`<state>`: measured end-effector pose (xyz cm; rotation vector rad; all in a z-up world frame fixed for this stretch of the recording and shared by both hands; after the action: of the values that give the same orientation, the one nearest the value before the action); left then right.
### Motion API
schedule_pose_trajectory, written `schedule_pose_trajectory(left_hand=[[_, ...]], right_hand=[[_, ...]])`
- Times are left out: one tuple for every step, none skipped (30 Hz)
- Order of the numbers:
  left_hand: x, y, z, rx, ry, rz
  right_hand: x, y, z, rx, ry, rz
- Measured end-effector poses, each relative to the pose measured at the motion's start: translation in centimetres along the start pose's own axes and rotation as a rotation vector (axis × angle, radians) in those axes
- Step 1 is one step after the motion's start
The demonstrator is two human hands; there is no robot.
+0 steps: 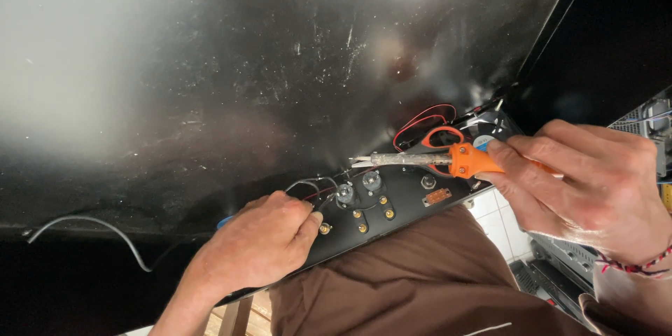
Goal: The person uses a soldering iron and pliers to work on a black electronic circuit board. They hold wires in place with pliers while applying the soldering iron to various connection points on the board.
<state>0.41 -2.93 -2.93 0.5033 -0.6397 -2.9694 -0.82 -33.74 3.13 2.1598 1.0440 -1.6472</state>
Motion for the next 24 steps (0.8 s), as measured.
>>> schedule_pose_trajectory(left_hand=[[0.3,-0.2,-0.1,0.036,0.027,-0.022],[0.2,-0.2,0.0,0.034,0.028,-0.021],[0.2,-0.2,0.1,0.027,0.021,-0.027],[0.1,-0.2,0.2,0.020,0.015,-0.033],[0.1,-0.3,0.2,0.019,0.016,-0.032],[0.0,-0.4,0.3,0.027,0.019,-0.055],[0.0,-0.4,0.4,0.035,0.022,-0.079],[-0.1,-0.4,0.5,0.034,0.024,-0.078],[-0.1,-0.5,0.6,0.028,0.026,-0.090],[-0.2,-0.5,0.7,0.021,0.028,-0.100],[0.3,-0.8,0.7,0.019,0.029,-0.099],[0.6,-1.1,0.7,0.017,0.045,-0.114],[1.0,-1.5,0.7,0.014,0.062,-0.128],[1.7,-1.7,0.6,0.013,0.062,-0.126],[2.3,-2.1,0.6,-0.016,0.119,-0.134],[2.8,-2.4,0.6,-0.044,0.177,-0.142],[3.7,-3.0,0.6,-0.045,0.178,-0.141],[4.4,-3.3,0.6,-0.006,0.223,-0.159],[5.2,-3.6,0.7,0.034,0.267,-0.177],[4.9,-3.4,0.9,0.032,0.270,-0.175],[4.7,-3.4,1.2,-0.025,0.240,-0.148],[4.5,-3.4,1.5,-0.082,0.210,-0.120],[4.9,-3.6,1.7,-0.083,0.212,-0.119],[5.2,-3.8,1.8,-0.051,0.248,-0.138]], right_hand=[[0.1,0.0,0.1,-0.001,-0.013,0.019],[0.1,0.0,0.1,-0.003,-0.012,0.018],[0.2,0.0,0.1,-0.002,-0.006,0.018],[0.2,0.0,0.1,0.001,0.001,0.019],[0.2,0.0,0.0,-0.001,0.001,0.018],[0.2,-0.1,0.0,-0.004,0.001,0.014],[0.2,-0.1,-0.1,-0.007,0.000,0.011],[0.2,-0.2,-0.2,-0.009,0.001,0.010],[0.2,-0.2,-0.3,0.002,0.005,-0.007],[0.2,-0.2,-0.3,0.012,0.009,-0.026],[0.1,-0.3,-0.3,0.011,0.009,-0.027],[0.1,-0.3,-0.3,0.018,0.003,-0.029],[0.2,-0.3,-0.3,0.025,-0.003,-0.030],[0.2,-0.2,-0.2,0.024,-0.004,-0.032],[0.2,-0.2,-0.2,0.021,0.002,-0.025],[0.3,-0.2,-0.1,0.018,0.009,-0.018],[0.4,-0.2,-0.1,0.017,0.009,-0.019],[0.3,-0.2,-0.1,0.015,0.011,-0.022],[0.3,-0.3,-0.1,0.012,0.013,-0.025],[0.3,-0.3,-0.1,0.009,0.014,-0.025],[0.3,-0.4,-0.1,0.014,0.006,-0.016],[0.3,-0.5,-0.2,0.019,-0.002,-0.007],[0.3,-0.5,-0.2,0.017,-0.001,-0.007],[0.3,-0.5,-0.2,0.011,-0.001,-0.002]])
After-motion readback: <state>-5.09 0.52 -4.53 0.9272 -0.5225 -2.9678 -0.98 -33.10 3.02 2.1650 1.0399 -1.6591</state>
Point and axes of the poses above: each hand's wrist, its own z-axis away from the middle knuckle, its own x-axis out of the palm, y = z × x, the point moved 3 cm from there along -z, towards the middle knuckle, and after that the axes turned 10 degrees about y, right-handed, at the moved point
